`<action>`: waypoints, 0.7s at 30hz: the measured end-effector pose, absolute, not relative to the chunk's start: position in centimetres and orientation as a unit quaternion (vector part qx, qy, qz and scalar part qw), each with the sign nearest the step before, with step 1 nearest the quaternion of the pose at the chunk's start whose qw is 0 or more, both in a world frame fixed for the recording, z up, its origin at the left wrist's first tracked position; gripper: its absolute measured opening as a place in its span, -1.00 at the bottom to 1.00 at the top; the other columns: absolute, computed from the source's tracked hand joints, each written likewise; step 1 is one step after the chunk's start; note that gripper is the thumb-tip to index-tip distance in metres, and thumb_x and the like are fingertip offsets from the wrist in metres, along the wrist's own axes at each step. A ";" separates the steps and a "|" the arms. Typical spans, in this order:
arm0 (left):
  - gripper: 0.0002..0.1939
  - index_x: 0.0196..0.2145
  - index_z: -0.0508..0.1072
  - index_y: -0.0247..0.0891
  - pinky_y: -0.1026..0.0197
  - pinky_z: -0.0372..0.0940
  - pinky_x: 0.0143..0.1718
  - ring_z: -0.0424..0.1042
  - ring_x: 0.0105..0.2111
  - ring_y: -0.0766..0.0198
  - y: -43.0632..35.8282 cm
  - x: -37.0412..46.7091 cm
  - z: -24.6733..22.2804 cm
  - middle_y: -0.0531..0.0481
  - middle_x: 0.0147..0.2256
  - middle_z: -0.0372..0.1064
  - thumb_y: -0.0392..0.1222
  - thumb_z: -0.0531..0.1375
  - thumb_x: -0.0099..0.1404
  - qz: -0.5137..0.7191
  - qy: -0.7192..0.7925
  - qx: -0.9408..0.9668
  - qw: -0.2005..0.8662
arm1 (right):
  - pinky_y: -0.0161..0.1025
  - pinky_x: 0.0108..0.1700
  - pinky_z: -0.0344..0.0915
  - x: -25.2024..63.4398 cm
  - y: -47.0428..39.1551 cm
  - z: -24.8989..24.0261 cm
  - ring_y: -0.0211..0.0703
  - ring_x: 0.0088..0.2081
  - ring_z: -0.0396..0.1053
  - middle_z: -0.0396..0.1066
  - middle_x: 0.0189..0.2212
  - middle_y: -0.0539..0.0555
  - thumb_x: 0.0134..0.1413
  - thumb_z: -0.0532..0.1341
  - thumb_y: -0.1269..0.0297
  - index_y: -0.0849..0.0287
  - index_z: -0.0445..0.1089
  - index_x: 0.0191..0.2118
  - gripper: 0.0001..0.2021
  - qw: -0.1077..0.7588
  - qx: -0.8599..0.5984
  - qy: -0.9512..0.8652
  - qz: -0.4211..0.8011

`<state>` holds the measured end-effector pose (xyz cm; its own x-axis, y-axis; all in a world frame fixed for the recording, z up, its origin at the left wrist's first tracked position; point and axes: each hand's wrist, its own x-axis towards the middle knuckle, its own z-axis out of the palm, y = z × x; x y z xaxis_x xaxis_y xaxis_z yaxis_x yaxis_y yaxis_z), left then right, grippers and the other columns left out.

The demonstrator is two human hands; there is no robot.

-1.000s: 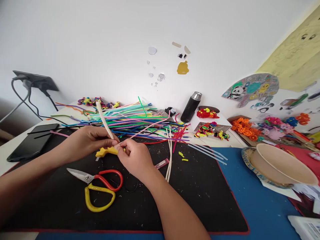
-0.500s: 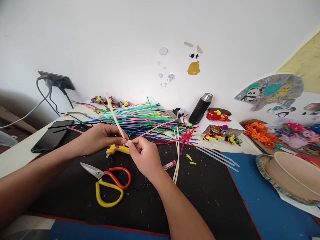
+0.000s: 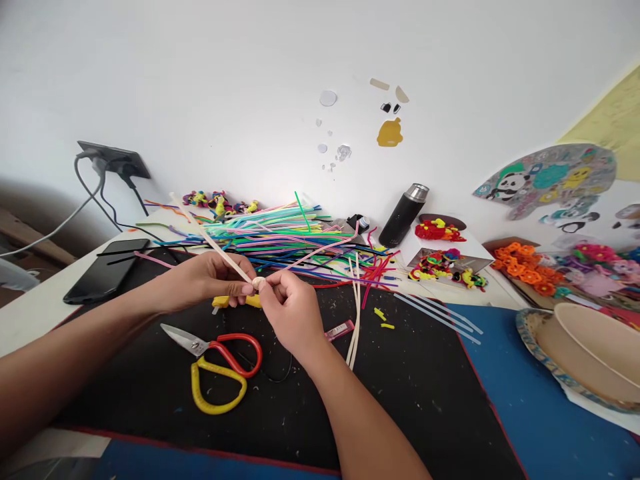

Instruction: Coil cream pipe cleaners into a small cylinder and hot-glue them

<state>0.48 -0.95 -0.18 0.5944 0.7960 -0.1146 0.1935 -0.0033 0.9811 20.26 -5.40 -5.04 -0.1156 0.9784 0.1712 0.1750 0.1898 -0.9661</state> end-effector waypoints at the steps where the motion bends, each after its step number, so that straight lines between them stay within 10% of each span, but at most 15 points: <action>1: -0.67 -0.30 0.60 -0.25 0.28 0.41 -0.44 0.48 -0.47 0.27 -1.0 0.7 -0.3 -0.01 -0.43 0.55 0.05 0.48 0.17 0.258 0.372 0.658 0.601 | -0.30 -0.55 0.01 20.3 -5.4 -5.1 -0.29 -0.62 0.10 0.17 -0.65 -0.14 0.30 0.24 0.00 0.12 0.41 -0.33 -0.70 0.471 -0.470 -0.605 0.437; 21: -0.70 -0.30 0.50 -0.26 0.38 0.27 -0.57 0.44 -0.56 0.34 -1.7 1.9 -1.2 0.06 -0.52 0.45 -0.07 0.48 0.14 0.286 0.385 0.512 0.713 | -0.37 -0.66 0.06 20.3 -5.1 -4.4 -0.36 -0.72 0.11 0.23 -0.69 -0.19 0.20 0.30 -0.10 0.12 0.36 -0.31 -0.63 0.483 -0.420 -0.544 0.542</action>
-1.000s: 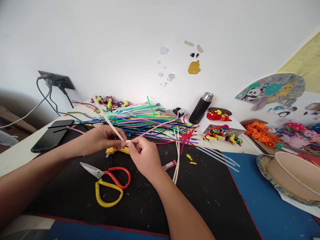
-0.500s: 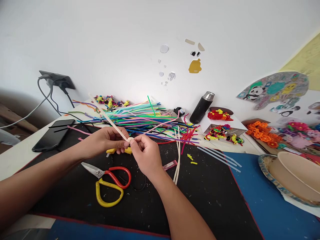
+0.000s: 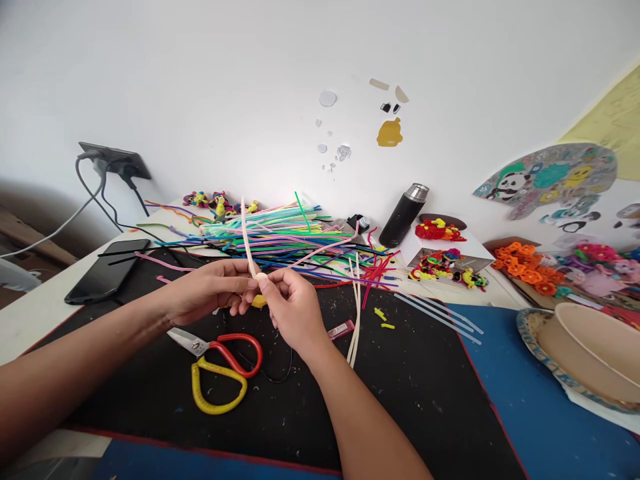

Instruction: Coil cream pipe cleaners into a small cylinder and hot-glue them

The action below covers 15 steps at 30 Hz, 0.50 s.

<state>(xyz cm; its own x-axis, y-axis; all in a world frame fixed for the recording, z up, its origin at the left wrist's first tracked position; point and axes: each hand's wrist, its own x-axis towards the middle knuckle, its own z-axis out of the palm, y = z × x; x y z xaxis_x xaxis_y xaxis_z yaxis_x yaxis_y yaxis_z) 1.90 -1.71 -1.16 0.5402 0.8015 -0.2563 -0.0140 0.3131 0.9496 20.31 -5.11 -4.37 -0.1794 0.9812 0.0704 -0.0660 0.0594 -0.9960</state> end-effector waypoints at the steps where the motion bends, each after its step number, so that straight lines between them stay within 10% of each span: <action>1: -0.68 -0.29 0.50 -0.26 0.39 0.27 -0.57 0.45 -0.56 0.35 -1.7 1.9 -1.1 0.06 -0.50 0.46 -0.08 0.49 0.14 0.292 0.380 0.511 0.714 | -0.37 -0.66 0.05 20.3 -5.1 -4.4 -0.36 -0.73 0.11 0.22 -0.70 -0.19 0.20 0.30 -0.10 0.12 0.35 -0.32 -0.63 0.486 -0.421 -0.542 0.541; 15: -0.66 -0.27 0.56 -0.29 0.34 0.44 -0.48 0.57 -0.47 0.27 -1.5 1.8 -2.4 -0.04 -0.39 0.56 -0.01 0.51 0.16 0.322 0.365 0.502 0.715 | -0.36 -0.66 0.00 20.2 -5.1 -4.2 -0.37 -0.74 0.08 0.19 -0.74 -0.19 0.16 0.35 -0.10 0.13 0.36 -0.36 -0.62 0.519 -0.421 -0.507 0.545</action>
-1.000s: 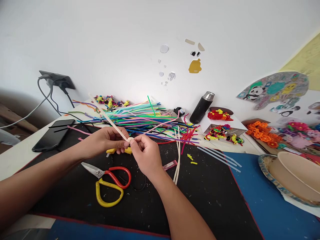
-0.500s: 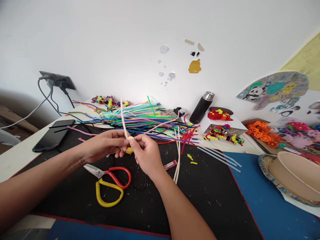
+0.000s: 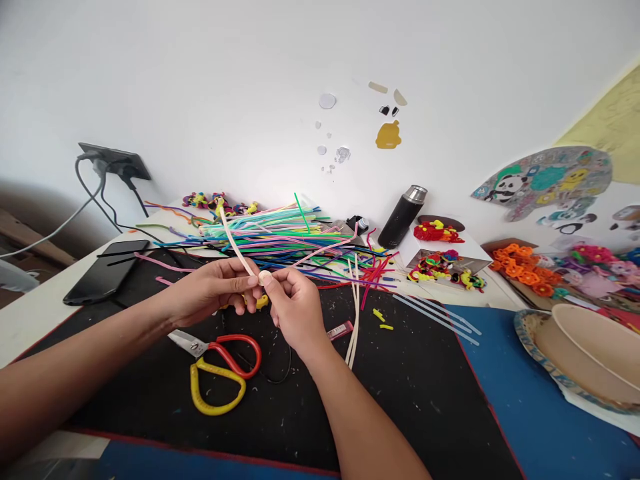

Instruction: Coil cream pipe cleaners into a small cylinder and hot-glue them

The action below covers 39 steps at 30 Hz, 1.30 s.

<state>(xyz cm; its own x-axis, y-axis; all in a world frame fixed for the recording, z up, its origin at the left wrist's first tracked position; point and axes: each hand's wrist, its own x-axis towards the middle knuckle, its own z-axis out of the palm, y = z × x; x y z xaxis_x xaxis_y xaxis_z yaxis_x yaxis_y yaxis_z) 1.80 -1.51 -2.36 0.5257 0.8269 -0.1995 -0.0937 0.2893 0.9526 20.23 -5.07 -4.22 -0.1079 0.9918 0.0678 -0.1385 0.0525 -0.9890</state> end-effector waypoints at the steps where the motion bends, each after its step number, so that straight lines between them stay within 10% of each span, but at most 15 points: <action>1: -0.66 -0.28 0.56 -0.29 0.33 0.44 -0.48 0.57 -0.46 0.26 -1.6 1.9 -2.3 -0.04 -0.40 0.56 0.00 0.51 0.16 0.321 0.368 0.508 0.709 | -0.37 -0.66 0.01 20.2 -5.0 -4.2 -0.37 -0.74 0.09 0.19 -0.73 -0.19 0.15 0.35 -0.09 0.13 0.36 -0.35 -0.63 0.521 -0.421 -0.503 0.545; 30: -0.67 -0.30 0.60 -0.24 0.30 0.32 -0.43 0.45 -0.43 0.23 -0.4 -1.0 0.6 0.07 -0.46 0.47 0.11 0.34 0.30 0.154 0.400 0.755 0.496 | -0.27 -0.49 -0.01 20.3 -5.5 -5.3 -0.28 -0.57 0.09 0.19 -0.61 -0.14 0.31 0.26 0.13 0.14 0.51 -0.27 -0.80 0.418 -0.458 -0.675 0.400; 39: -0.65 -0.42 0.57 -0.31 0.36 0.32 -0.49 0.39 -0.55 0.39 -1.8 2.7 -1.8 0.04 -0.51 0.48 0.02 0.52 0.09 0.378 0.404 0.529 0.643 | -0.34 -0.63 0.01 20.6 -4.8 -5.2 -0.34 -0.71 0.11 0.23 -0.67 -0.16 0.30 0.25 -0.02 0.12 0.39 -0.29 -0.70 0.500 -0.444 -0.566 0.483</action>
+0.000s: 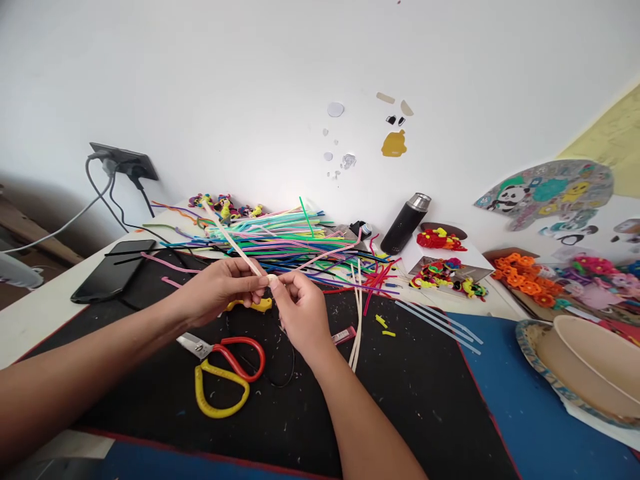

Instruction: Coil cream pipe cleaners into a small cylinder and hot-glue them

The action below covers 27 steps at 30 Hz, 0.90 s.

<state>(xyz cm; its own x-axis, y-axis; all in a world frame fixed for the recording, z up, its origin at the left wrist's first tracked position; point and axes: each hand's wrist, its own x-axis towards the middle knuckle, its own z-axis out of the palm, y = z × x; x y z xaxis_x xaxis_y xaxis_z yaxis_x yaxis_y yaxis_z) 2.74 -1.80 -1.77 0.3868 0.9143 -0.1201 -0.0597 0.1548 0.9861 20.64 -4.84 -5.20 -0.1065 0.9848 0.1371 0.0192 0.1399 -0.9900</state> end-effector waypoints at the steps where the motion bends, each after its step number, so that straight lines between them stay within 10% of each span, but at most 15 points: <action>1: -0.63 -0.41 0.58 -0.32 0.37 0.33 -0.50 0.42 -0.54 0.38 -2.1 3.3 -2.1 0.03 -0.51 0.49 0.03 0.54 0.06 0.400 0.400 0.500 0.656 | -0.35 -0.64 0.01 20.7 -4.8 -5.1 -0.34 -0.72 0.11 0.23 -0.68 -0.17 0.29 0.26 -0.03 0.13 0.39 -0.28 -0.69 0.510 -0.440 -0.556 0.487; 8: -0.61 -0.39 0.59 -0.31 0.38 0.42 -0.42 0.50 -0.48 0.37 -3.6 4.9 -3.4 0.02 -0.46 0.53 0.02 0.58 0.04 0.473 0.368 0.415 0.685 | -0.39 -0.68 0.00 20.4 -4.8 -5.3 -0.38 -0.73 0.13 0.35 -0.62 -0.13 0.23 0.32 -0.05 0.13 0.36 -0.30 -0.66 0.547 -0.422 -0.529 0.492; 27: -0.82 -0.35 0.69 -0.20 0.36 0.38 -0.43 0.49 -0.48 0.28 -0.3 -0.3 0.7 0.08 -0.50 0.54 -0.04 0.40 0.20 0.197 0.422 0.734 0.494 | -0.27 -0.48 -0.03 20.6 -5.3 -5.3 -0.30 -0.59 0.06 0.13 -0.64 -0.15 0.33 0.23 0.16 0.13 0.48 -0.30 -0.79 0.422 -0.462 -0.708 0.327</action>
